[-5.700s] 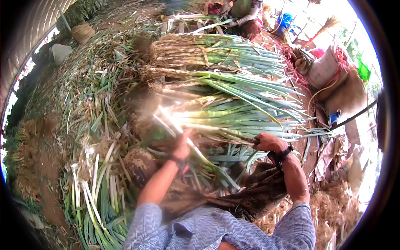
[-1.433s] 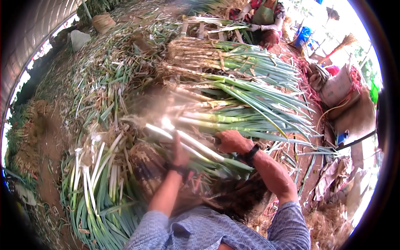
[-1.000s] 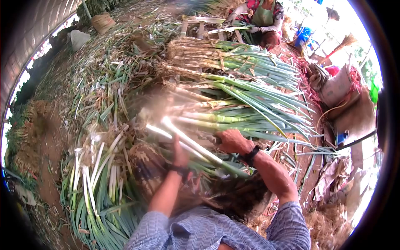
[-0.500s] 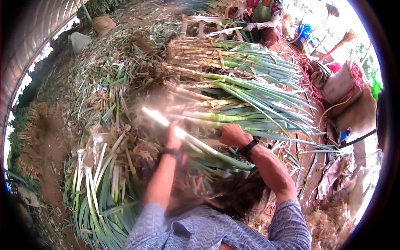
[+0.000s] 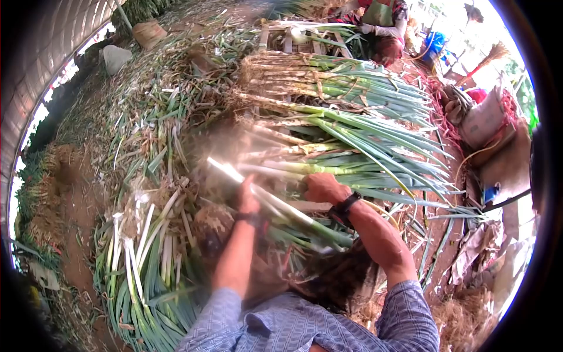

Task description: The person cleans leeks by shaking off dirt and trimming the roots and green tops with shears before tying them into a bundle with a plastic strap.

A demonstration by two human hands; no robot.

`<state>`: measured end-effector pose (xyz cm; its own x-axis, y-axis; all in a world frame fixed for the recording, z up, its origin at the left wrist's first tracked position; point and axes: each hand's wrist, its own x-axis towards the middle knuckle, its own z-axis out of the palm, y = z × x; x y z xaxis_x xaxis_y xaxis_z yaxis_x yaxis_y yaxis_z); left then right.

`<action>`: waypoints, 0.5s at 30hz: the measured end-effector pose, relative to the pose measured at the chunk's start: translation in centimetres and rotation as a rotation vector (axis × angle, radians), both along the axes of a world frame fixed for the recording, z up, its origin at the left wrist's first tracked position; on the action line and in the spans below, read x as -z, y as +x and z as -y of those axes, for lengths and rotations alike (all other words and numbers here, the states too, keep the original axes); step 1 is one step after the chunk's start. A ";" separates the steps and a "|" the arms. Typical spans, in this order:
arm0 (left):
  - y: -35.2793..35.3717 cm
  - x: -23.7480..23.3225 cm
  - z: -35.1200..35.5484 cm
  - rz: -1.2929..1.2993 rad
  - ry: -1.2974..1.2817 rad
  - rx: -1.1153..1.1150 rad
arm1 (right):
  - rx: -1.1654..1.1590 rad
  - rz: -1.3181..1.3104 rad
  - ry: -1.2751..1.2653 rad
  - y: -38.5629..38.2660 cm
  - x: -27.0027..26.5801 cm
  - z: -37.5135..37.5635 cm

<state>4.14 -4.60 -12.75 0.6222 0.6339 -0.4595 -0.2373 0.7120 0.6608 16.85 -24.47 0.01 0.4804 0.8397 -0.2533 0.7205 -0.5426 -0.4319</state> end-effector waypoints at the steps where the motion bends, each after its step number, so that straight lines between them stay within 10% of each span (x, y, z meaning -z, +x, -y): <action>1: -0.1 0.6 -0.3 0.013 0.024 0.017 | -0.036 0.013 0.020 -0.2 -0.5 -0.3; 15: -1.1 -2.8 1.1 0.257 0.012 0.072 | -0.143 -0.140 0.226 -2.0 -6.9 -0.4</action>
